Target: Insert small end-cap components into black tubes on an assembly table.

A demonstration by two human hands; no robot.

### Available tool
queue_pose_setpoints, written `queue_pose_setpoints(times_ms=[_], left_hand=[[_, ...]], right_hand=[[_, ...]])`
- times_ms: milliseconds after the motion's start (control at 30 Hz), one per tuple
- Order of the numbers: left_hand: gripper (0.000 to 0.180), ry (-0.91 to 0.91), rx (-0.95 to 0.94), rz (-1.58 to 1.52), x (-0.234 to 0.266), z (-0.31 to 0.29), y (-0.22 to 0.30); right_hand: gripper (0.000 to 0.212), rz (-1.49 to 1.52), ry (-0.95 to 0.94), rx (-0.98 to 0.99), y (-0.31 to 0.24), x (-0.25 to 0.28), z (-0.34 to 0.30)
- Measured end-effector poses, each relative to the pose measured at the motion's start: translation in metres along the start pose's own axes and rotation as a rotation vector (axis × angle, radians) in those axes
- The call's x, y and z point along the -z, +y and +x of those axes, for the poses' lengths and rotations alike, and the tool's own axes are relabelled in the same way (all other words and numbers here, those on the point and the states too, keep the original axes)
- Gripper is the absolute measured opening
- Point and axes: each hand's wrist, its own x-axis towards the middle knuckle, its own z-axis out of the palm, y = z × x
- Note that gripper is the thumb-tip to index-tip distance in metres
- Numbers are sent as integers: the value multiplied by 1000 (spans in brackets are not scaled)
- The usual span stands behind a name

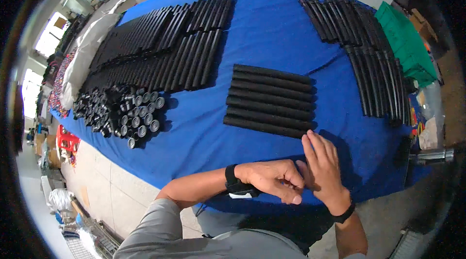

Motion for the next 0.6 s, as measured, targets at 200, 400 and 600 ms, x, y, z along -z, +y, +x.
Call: queue_pose_setpoints(times_ms=[200, 400, 600], left_hand=[[23, 279, -106, 296, -33, -38, 26], [20, 710, -16, 356, -68, -135, 27], [15, 1216, 427, 712, -75, -199, 40]], right_hand=[[69, -34, -76, 39, -18, -10, 3], [60, -20, 3, 106, -27, -13, 1], [50, -56, 6, 123, -28, -26, 1]])
